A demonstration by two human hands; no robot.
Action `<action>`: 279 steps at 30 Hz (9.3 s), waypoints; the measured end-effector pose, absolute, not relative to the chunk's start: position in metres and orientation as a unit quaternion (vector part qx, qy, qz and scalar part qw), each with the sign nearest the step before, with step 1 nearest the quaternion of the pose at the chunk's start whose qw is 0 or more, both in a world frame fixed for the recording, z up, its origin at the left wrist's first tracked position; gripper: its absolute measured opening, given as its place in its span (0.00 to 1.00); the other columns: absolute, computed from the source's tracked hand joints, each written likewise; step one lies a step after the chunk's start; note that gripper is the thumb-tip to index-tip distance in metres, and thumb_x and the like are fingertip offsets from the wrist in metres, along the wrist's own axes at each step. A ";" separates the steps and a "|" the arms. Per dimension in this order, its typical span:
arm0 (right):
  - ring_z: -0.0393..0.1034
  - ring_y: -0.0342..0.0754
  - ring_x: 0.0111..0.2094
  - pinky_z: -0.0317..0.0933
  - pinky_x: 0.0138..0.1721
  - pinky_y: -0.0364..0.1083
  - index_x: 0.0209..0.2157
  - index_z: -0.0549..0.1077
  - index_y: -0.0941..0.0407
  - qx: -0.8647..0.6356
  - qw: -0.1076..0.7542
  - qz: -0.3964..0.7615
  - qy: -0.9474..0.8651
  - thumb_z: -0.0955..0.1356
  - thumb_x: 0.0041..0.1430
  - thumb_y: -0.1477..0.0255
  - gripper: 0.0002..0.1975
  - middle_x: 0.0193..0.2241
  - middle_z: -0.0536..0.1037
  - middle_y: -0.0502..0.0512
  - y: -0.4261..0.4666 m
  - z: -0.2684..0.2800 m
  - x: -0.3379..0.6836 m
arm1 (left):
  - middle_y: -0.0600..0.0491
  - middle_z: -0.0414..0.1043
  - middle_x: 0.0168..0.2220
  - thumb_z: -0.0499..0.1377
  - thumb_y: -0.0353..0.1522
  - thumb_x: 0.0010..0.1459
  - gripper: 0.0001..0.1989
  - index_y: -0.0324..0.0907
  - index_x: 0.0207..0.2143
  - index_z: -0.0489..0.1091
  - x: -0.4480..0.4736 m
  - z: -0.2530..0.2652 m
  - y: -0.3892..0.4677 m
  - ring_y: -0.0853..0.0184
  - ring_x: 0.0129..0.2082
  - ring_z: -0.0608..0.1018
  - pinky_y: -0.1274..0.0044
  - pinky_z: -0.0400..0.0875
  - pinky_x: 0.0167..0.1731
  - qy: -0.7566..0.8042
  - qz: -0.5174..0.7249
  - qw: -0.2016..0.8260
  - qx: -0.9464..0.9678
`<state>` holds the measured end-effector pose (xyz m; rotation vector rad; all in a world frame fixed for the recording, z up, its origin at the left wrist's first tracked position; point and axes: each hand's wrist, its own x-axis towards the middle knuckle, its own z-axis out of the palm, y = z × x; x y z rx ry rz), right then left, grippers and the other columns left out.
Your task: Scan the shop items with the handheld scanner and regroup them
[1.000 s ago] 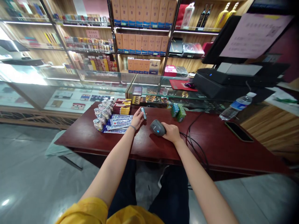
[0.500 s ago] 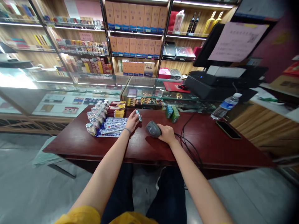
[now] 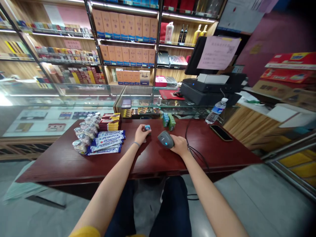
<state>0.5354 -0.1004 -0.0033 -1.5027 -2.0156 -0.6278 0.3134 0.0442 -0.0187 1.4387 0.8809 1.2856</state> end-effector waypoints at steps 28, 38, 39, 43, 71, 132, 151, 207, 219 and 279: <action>0.73 0.47 0.30 0.57 0.33 0.45 0.42 0.71 0.59 -0.601 0.374 -0.278 -0.650 0.64 0.55 0.65 0.16 0.31 0.79 0.55 -0.110 -0.001 0.546 | 0.56 0.68 0.32 0.63 0.22 0.44 0.16 0.41 0.35 0.64 0.457 -0.057 0.081 0.70 0.33 0.72 0.76 0.66 0.38 0.386 0.494 0.394 0.672; 0.73 0.48 0.32 0.58 0.34 0.45 0.43 0.71 0.59 -0.613 0.336 -0.276 -0.660 0.65 0.54 0.65 0.17 0.31 0.79 0.57 -0.107 -0.009 0.549 | 0.47 0.63 0.47 0.63 0.22 0.46 0.23 0.41 0.46 0.66 0.441 -0.043 0.058 0.66 0.42 0.73 0.71 0.71 0.44 0.369 0.519 0.365 0.680; 0.73 0.48 0.32 0.58 0.35 0.45 0.44 0.71 0.59 -0.614 0.330 -0.273 -0.663 0.65 0.54 0.65 0.17 0.32 0.79 0.57 -0.107 -0.010 0.550 | 0.46 0.62 0.48 0.63 0.22 0.47 0.24 0.41 0.48 0.66 0.433 -0.039 0.052 0.65 0.44 0.73 0.71 0.72 0.44 0.361 0.521 0.358 0.685; 0.73 0.50 0.32 0.59 0.35 0.45 0.44 0.71 0.58 -0.629 0.312 -0.264 -0.661 0.65 0.54 0.66 0.17 0.32 0.79 0.57 -0.108 -0.011 0.550 | 0.46 0.65 0.48 0.58 0.23 0.54 0.19 0.43 0.48 0.67 0.384 -0.022 0.028 0.62 0.48 0.71 0.70 0.72 0.46 0.332 0.509 0.308 0.732; 0.71 0.49 0.35 0.56 0.36 0.45 0.48 0.70 0.59 -0.548 0.264 -0.212 -0.765 0.65 0.55 0.64 0.21 0.37 0.78 0.58 -0.104 -0.009 0.439 | 0.47 0.71 0.47 0.59 0.26 0.54 0.20 0.47 0.49 0.70 0.071 0.021 -0.025 0.57 0.50 0.72 0.66 0.65 0.54 0.469 0.309 0.009 0.828; 0.71 0.49 0.33 0.57 0.36 0.46 0.46 0.70 0.60 -0.565 0.320 -0.235 -0.723 0.65 0.55 0.62 0.21 0.34 0.79 0.58 -0.115 -0.009 0.439 | 0.48 0.77 0.40 0.60 0.45 0.57 0.21 0.41 0.46 0.65 0.225 -0.005 -0.001 0.67 0.35 0.79 0.77 0.72 0.32 0.289 0.507 0.630 0.513; 0.73 0.49 0.33 0.58 0.35 0.46 0.45 0.70 0.60 -0.590 0.303 -0.254 -0.704 0.65 0.52 0.65 0.19 0.33 0.79 0.57 -0.144 -0.002 0.506 | 0.51 0.74 0.41 0.64 0.35 0.51 0.13 0.42 0.39 0.70 0.233 -0.013 0.001 0.64 0.42 0.76 0.70 0.68 0.47 0.346 0.515 0.410 0.668; 0.70 0.49 0.29 0.56 0.32 0.45 0.43 0.72 0.60 -0.642 0.282 -0.291 -0.651 0.64 0.54 0.63 0.19 0.26 0.76 0.55 -0.201 0.001 0.594 | 0.45 0.75 0.44 0.51 0.23 0.57 0.19 0.43 0.46 0.76 0.445 -0.032 0.016 0.61 0.45 0.75 0.67 0.68 0.52 0.194 0.323 0.198 0.905; 0.71 0.48 0.30 0.57 0.33 0.45 0.44 0.70 0.59 -0.629 0.300 -0.291 -0.655 0.65 0.53 0.66 0.17 0.30 0.79 0.55 -0.181 -0.001 0.565 | 0.48 0.74 0.42 0.55 0.26 0.58 0.13 0.44 0.43 0.74 0.339 -0.010 -0.011 0.60 0.46 0.73 0.66 0.66 0.51 0.263 0.398 0.194 0.857; 0.71 0.48 0.32 0.56 0.35 0.45 0.45 0.69 0.59 -0.542 0.345 -0.244 -0.726 0.64 0.55 0.65 0.18 0.32 0.78 0.57 -0.122 -0.008 0.440 | 0.48 0.71 0.42 0.58 0.43 0.58 0.15 0.42 0.41 0.68 0.217 0.012 -0.004 0.75 0.25 0.67 0.83 0.59 0.18 0.272 0.480 0.734 0.397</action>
